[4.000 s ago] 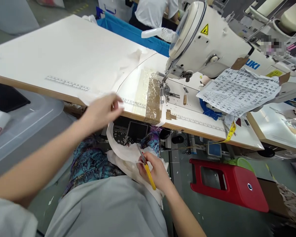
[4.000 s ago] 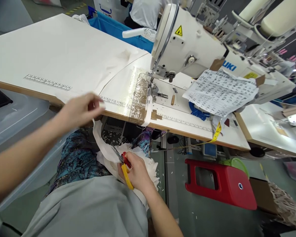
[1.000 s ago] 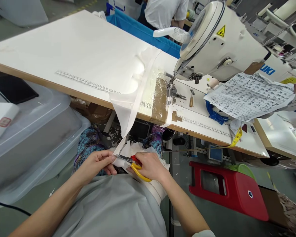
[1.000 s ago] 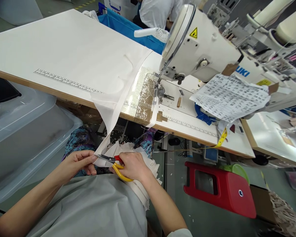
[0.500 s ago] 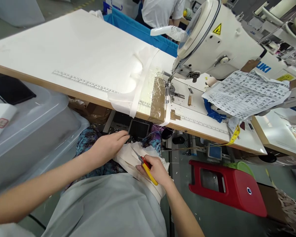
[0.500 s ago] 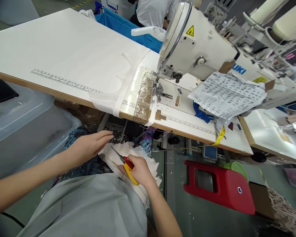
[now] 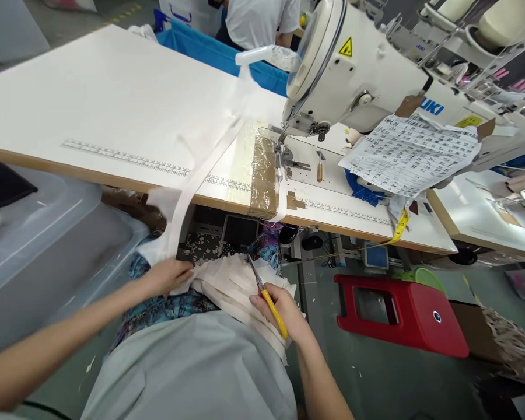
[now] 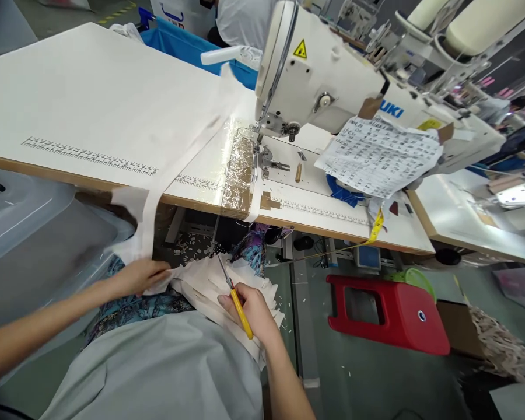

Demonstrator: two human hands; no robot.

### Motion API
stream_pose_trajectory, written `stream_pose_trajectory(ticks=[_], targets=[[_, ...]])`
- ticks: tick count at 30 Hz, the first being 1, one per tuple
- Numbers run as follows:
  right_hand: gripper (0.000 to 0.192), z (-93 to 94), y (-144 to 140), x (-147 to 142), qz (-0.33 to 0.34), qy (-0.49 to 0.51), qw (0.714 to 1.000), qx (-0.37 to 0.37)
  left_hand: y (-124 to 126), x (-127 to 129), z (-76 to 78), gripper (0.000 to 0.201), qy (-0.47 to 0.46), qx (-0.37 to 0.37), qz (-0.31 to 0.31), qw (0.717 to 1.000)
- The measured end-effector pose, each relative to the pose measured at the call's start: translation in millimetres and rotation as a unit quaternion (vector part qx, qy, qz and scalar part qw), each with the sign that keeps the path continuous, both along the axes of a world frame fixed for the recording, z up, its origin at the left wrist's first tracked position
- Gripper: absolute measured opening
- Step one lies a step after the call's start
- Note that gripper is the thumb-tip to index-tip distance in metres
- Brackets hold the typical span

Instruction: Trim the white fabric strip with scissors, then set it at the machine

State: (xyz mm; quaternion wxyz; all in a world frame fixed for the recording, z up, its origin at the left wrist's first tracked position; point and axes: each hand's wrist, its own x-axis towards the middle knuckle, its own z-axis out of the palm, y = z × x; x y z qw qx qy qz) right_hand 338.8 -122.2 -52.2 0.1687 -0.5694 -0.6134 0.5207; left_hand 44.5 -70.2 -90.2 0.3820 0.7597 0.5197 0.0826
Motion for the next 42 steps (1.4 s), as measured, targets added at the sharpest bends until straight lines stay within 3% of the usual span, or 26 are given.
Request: stream_pose_trajectory(ticks=[2, 5, 9, 11, 14, 17, 22, 27, 42], targets=[[0.047, 1.6, 1.9, -0.8, 0.031, -0.01, 0.999, -0.023, -18.9, 3.8, -0.4, 0.039, -0.083, -0.114, 0.047, 0.989], [0.046, 6.6, 7.7, -5.7, 0.092, -0.012, 0.995, -0.025, -33.0, 20.2, 19.8, 0.046, -0.198, -0.243, 0.108, 0.943], [0.045, 13.2, 15.0, -12.1, 0.146, 0.001, 0.989, -0.015, -32.5, 36.6, 57.6, 0.047, -0.286, -0.276, 0.134, 0.908], [0.045, 15.7, 17.2, -13.2, 0.163, 0.004, 0.986, -0.017, -30.9, 39.6, 67.1, 0.047, -0.336, -0.304, 0.148, 0.879], [0.045, 18.4, 18.7, -12.5, 0.185, 0.008, 0.982, -0.03, -30.4, 40.9, 66.7, 0.047, -0.373, -0.353, 0.17, 0.841], [0.045, 18.9, 20.0, -10.9, 0.204, 0.006, 0.978, -0.044, -31.5, 41.0, 58.2, 0.048, -0.379, -0.378, 0.195, 0.822], [0.047, 16.3, 24.6, -11.5, 0.229, -0.039, 0.971, -0.049, -33.0, 40.3, 51.7, 0.049, -0.377, -0.38, 0.216, 0.817], [0.046, 15.0, 28.4, -15.1, 0.252, -0.113, 0.961, 0.006, -32.7, 38.7, 54.8, 0.054, -0.363, -0.374, 0.229, 0.823], [0.051, 18.3, 22.6, -19.2, 0.22, -0.24, 0.942, 0.075, -29.3, 39.3, 50.0, 0.052, -0.353, -0.38, 0.217, 0.827]])
